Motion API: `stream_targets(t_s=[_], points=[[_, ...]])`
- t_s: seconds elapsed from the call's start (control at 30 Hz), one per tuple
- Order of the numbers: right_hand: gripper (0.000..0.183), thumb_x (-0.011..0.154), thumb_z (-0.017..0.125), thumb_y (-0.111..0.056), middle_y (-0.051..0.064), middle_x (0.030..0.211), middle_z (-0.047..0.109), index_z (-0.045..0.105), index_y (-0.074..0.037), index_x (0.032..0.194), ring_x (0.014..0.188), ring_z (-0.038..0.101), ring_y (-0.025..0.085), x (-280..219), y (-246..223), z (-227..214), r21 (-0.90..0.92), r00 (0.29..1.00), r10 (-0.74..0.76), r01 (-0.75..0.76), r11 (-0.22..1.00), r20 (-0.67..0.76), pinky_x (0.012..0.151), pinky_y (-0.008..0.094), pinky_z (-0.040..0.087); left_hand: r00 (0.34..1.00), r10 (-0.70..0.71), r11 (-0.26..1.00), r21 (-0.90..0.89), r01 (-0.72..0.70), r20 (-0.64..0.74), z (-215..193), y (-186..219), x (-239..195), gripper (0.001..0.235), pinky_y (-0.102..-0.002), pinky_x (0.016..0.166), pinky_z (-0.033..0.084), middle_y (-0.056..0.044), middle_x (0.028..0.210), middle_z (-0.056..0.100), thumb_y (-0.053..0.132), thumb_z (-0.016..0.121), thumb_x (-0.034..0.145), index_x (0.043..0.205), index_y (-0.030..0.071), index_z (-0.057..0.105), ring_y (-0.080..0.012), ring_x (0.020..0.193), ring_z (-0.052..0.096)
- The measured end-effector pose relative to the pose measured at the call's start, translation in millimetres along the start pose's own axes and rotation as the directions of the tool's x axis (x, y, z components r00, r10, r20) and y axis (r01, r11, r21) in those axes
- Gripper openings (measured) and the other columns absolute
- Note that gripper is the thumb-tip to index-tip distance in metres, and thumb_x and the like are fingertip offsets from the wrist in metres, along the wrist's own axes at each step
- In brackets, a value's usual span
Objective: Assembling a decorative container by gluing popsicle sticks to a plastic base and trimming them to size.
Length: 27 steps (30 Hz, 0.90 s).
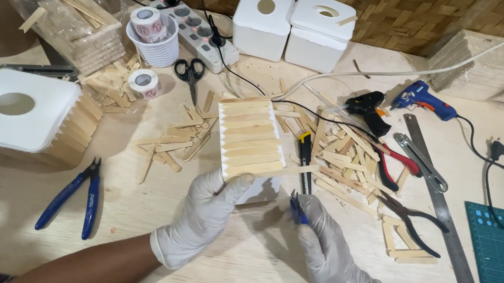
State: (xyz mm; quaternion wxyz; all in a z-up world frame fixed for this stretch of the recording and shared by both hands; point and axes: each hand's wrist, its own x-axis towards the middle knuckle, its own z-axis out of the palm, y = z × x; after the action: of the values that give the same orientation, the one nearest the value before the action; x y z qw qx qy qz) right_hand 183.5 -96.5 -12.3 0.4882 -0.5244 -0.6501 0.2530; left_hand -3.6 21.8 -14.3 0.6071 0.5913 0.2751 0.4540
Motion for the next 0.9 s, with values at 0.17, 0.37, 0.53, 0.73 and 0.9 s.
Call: stream_targets(t_s=[0.17,0.37,0.53,0.73,0.9], points=[[0.051,0.103,0.034,-0.051,0.002,0.099,0.074,0.065,-0.011,0.114,0.094,0.075,0.019,-1.5,4.5,-1.2,-0.131,0.983,0.181,-0.179,0.975,0.002,0.082,0.032,0.06,1.0,0.02,0.999,0.033,-0.02,0.0,1.9,-7.0,-2.4,0.035,-0.033,0.111,0.053,-0.009,0.13,0.073,0.02,0.069,0.095,0.127,0.008,0.071,-0.0187,0.123,0.069],[0.051,0.101,0.035,-0.054,-0.003,0.092,0.073,0.066,-0.014,0.108,0.082,0.072,0.015,-0.6,1.6,-2.6,-0.175,0.967,0.254,-0.248,0.953,0.009,0.074,0.029,0.055,0.999,-0.043,0.999,-0.009,0.043,0.007,3.6,-5.0,-2.4,0.036,-0.033,0.107,0.056,-0.009,0.125,0.076,0.02,0.068,0.094,0.127,0.005,0.072,-0.019,0.117,0.072],[0.048,0.101,0.036,-0.05,-0.002,0.092,0.075,0.067,-0.014,0.107,0.084,0.074,0.017,-0.5,3.5,-4.1,-0.155,0.962,0.273,-0.268,0.951,0.009,0.076,0.03,0.057,1.0,0.028,1.0,-0.012,-0.028,0.012,4.2,-9.2,-3.9,0.033,-0.032,0.109,0.055,-0.009,0.128,0.074,0.017,0.069,0.095,0.125,0.006,0.072,-0.0184,0.119,0.07],[0.053,0.101,0.034,-0.054,-0.001,0.093,0.071,0.066,-0.013,0.109,0.084,0.071,0.018,-2.3,6.2,-4.1,-0.203,0.961,0.276,-0.267,0.942,0.016,0.077,0.031,0.053,0.999,0.032,0.999,-0.033,-0.031,0.022,4.5,-9.2,-6.3,0.034,-0.034,0.112,0.053,-0.01,0.13,0.072,0.018,0.069,0.095,0.127,0.007,0.071,-0.0198,0.122,0.068],[0.046,0.102,0.038,-0.049,-0.001,0.096,0.07,0.065,-0.013,0.112,0.089,0.069,0.017,-0.8,3.7,-3.4,-0.168,0.974,0.227,-0.223,0.96,0.009,0.082,0.03,0.052,0.996,0.085,0.996,0.013,-0.085,0.008,5.1,-15.2,-8.2,0.033,-0.034,0.113,0.051,-0.008,0.13,0.072,0.018,0.07,0.096,0.127,0.007,0.071,-0.0181,0.121,0.067]])
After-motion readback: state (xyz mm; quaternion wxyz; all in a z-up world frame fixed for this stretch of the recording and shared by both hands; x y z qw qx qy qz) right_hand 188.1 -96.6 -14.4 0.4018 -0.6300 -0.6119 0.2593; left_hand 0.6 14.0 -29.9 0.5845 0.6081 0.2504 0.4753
